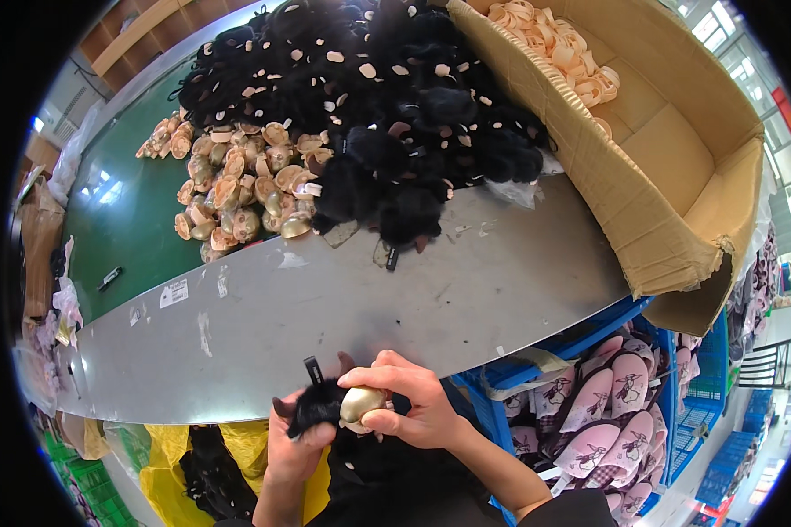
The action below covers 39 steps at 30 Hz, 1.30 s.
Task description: The person repeatedly picks up black slipper uppers and beige slipper soles from a workbench, presses them together by hand, and places the assembled slippers into a yellow bag. The process is repeated for multiple units throughout the clip.
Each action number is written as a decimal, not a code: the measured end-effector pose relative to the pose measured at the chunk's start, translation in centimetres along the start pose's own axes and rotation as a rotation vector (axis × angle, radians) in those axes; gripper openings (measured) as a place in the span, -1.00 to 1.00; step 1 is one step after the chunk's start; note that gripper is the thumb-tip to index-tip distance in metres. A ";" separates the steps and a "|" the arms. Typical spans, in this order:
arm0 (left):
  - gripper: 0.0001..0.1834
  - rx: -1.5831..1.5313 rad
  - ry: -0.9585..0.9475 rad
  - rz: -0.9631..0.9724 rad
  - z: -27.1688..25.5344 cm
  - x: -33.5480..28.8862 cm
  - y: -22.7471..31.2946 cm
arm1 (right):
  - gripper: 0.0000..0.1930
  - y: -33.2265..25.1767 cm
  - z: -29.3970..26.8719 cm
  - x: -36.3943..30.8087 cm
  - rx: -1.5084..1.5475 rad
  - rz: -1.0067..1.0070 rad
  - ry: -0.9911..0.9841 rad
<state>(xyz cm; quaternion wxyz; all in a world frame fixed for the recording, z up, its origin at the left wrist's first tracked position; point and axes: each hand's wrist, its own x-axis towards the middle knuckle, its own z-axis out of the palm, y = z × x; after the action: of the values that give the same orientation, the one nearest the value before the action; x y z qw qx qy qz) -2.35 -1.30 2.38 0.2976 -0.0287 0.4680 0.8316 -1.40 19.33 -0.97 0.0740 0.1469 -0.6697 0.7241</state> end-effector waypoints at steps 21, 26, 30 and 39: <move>-0.90 0.171 0.232 0.178 1.1 0.9 -0.7 | -0.52 -1.4 0.5 1.0 -0.594 -0.198 0.045; -0.86 0.158 0.240 0.237 1.2 1.0 -0.9 | -0.52 -1.9 0.9 1.5 -0.629 -0.185 0.094; -0.83 0.126 0.232 0.249 1.0 1.2 -1.0 | -0.53 -2.4 1.2 1.6 -0.676 -0.171 0.101; -0.74 0.189 0.359 0.351 1.7 1.2 -2.1 | -0.53 -2.8 1.4 2.1 -0.841 -0.130 0.113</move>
<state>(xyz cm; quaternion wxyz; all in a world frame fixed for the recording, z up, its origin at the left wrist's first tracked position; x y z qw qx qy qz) -1.85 1.40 1.40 0.0625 -0.0665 0.5865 0.8048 -2.34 18.04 2.37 0.2092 0.1060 -0.8909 0.3889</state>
